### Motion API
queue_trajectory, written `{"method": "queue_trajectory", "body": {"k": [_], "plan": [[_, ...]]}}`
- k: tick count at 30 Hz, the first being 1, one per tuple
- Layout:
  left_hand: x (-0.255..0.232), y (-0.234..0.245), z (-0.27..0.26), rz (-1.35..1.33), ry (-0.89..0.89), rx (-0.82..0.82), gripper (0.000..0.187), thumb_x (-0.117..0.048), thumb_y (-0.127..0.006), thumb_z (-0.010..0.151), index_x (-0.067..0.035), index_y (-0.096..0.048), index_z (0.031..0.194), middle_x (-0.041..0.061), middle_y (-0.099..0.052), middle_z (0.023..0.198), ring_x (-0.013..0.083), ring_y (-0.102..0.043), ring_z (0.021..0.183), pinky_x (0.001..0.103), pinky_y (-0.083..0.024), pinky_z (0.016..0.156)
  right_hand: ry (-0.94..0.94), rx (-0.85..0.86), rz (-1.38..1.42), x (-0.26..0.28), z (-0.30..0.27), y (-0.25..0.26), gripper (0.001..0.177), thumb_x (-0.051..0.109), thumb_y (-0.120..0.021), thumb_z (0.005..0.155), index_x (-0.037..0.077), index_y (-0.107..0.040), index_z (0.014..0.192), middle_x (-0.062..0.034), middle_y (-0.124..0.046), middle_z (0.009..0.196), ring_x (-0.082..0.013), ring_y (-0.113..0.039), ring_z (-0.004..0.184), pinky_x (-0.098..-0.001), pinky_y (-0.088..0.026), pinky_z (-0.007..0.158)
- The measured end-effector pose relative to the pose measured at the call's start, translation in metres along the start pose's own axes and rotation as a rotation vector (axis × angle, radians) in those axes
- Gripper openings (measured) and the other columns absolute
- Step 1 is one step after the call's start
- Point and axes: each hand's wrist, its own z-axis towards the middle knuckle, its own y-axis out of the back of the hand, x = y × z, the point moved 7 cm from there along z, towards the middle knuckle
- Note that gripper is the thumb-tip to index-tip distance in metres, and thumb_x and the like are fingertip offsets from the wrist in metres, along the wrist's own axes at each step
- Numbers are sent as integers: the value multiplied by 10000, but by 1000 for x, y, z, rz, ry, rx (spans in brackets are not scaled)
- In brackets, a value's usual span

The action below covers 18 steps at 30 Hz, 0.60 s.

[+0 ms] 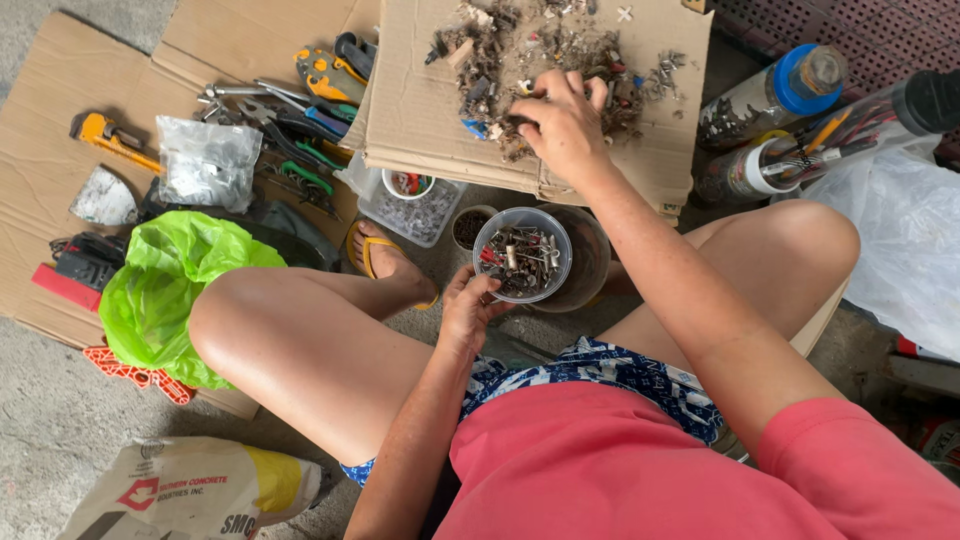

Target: The person sorts through a pile of metal screws, bolts, and debris on a cardboard sheet by hand, picking out specific screws and placing them into a plastic container.

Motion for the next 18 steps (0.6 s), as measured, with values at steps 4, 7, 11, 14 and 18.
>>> {"method": "queue_trajectory", "body": {"k": [4,7,11,14,18], "plan": [[2,5,3,-32,-12,-8,402,-125,-658,795,15,-575,1163,132,-686,997,218,-704,851,372,-651,733,-207,151,40,-17,8,-5,238,210,-909,753,208,-747,926,-25,-606,1183,-260,-476,1198,-492,-223,1065],[1,6,7,-49,-25,-12,393,-120,-656,801,19,-576,1160,129,-683,993,216,-704,835,370,-657,718,-424,263,136,-31,10,4,213,228,-905,774,218,-714,867,9,-614,1144,-254,-451,1215,-459,-224,1086],[1,7,9,-61,-29,-25,396,-122,-662,801,15,-573,1162,138,-689,988,219,-716,824,360,-659,692,-473,19,206,-44,10,29,195,223,-910,815,216,-718,849,19,-645,1137,-264,-475,1197,-439,-230,1065],[0,6,8,-54,-46,-26,412,-121,-669,794,7,-581,1175,136,-686,982,217,-717,825,359,-656,677,-402,-29,191,-47,9,16,175,198,-914,814,221,-751,870,31,-656,1079,-238,-539,1150,-458,-199,1091],[2,8,9,-48,-43,-30,414,-121,-668,794,9,-577,1176,140,-694,983,221,-720,825,351,-657,680,-203,53,38,-46,-2,-3,170,187,-906,827,216,-767,920,6,-627,1063,-235,-547,1114,-446,-223,1054]]}}
